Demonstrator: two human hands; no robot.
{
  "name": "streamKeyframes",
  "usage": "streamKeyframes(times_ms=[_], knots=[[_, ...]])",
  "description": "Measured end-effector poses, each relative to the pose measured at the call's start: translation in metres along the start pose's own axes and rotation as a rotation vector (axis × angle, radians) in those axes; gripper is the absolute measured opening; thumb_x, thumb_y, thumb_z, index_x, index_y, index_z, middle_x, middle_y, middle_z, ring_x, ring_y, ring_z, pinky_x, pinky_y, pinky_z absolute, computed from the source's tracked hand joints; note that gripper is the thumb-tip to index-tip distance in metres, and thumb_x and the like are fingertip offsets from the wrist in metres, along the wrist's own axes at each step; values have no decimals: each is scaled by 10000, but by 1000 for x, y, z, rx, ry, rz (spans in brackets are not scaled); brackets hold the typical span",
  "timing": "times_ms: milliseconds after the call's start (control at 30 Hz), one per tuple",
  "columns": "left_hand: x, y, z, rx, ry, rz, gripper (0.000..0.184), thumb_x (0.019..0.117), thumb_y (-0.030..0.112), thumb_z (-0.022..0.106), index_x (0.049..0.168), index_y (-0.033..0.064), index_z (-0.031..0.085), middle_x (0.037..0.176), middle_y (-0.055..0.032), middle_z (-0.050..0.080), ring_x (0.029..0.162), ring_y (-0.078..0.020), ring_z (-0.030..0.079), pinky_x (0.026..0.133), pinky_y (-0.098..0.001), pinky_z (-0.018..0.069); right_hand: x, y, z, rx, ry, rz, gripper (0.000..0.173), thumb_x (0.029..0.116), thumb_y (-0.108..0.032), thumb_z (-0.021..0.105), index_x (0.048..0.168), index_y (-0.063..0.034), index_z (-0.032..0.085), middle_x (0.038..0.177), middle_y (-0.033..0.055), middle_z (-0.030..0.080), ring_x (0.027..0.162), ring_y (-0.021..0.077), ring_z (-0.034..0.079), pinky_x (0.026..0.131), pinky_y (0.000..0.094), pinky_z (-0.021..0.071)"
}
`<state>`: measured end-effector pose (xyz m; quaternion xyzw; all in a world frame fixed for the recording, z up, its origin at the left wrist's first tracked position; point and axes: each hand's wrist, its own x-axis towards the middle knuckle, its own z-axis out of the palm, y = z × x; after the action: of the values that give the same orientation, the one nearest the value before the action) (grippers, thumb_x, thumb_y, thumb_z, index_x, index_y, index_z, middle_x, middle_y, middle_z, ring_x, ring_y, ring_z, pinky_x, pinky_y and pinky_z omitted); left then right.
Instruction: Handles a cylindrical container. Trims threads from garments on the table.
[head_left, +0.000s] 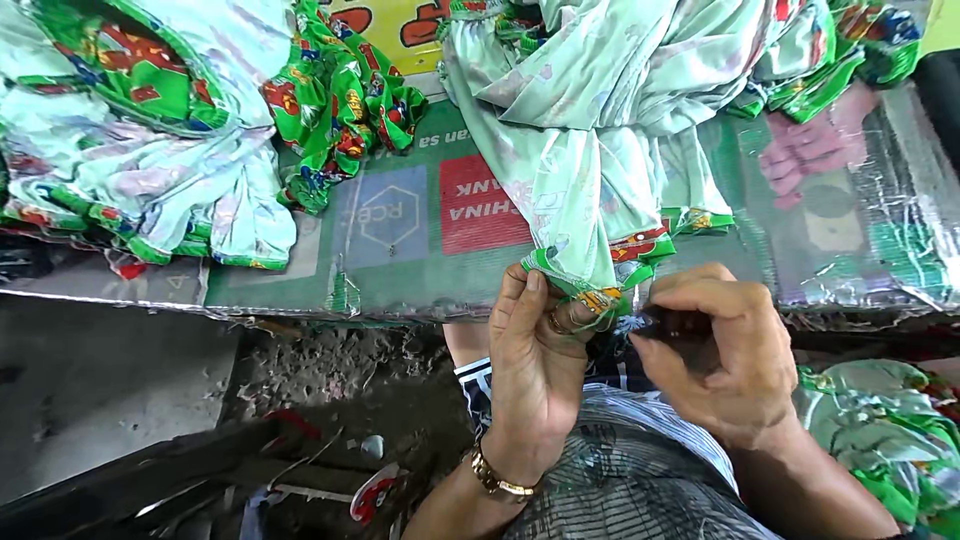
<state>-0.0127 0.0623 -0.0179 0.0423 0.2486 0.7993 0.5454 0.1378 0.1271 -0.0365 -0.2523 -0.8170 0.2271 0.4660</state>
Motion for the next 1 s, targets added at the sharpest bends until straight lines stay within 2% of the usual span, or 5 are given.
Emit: streamKeyframes(times_ms=[100,300,700,800,1000], knots=[[-1,-3,0,50,-28,62,134,1037,194,583,1052,97,674,921,-97,695,825,-167,726,747,-337,627,7,-1,1,-16,65,-25,243,971,-231,707,1140,-100,592,1023,18,663,888,50,640,746,185,530],[-2,-4,0,237,-115,239,126,1064,204,537,1095,127,633,955,-78,697,841,-139,728,750,-305,625,13,-2,1,-24,53,-55,187,985,-221,701,1089,-82,632,1011,31,694,933,66,663,771,200,527],[-2,-6,0,344,-171,362,120,1066,174,532,1136,134,622,993,-62,707,861,-137,742,771,-308,638,14,2,-3,95,-20,21,153,976,-197,703,1077,-97,648,976,-22,665,878,1,628,751,137,523],[-2,-6,-1,354,-163,363,124,1065,177,535,1128,135,632,987,-55,710,857,-132,741,782,-313,636,12,4,-2,109,-7,11,122,975,-183,701,1051,-99,657,955,-13,678,852,15,629,731,150,511],[-1,-6,-3,342,-135,338,114,1067,178,529,1118,140,624,974,-64,706,853,-138,738,766,-310,634,9,7,0,129,-2,25,219,957,-201,732,1113,-89,628,998,-14,653,866,-5,629,741,126,538]])
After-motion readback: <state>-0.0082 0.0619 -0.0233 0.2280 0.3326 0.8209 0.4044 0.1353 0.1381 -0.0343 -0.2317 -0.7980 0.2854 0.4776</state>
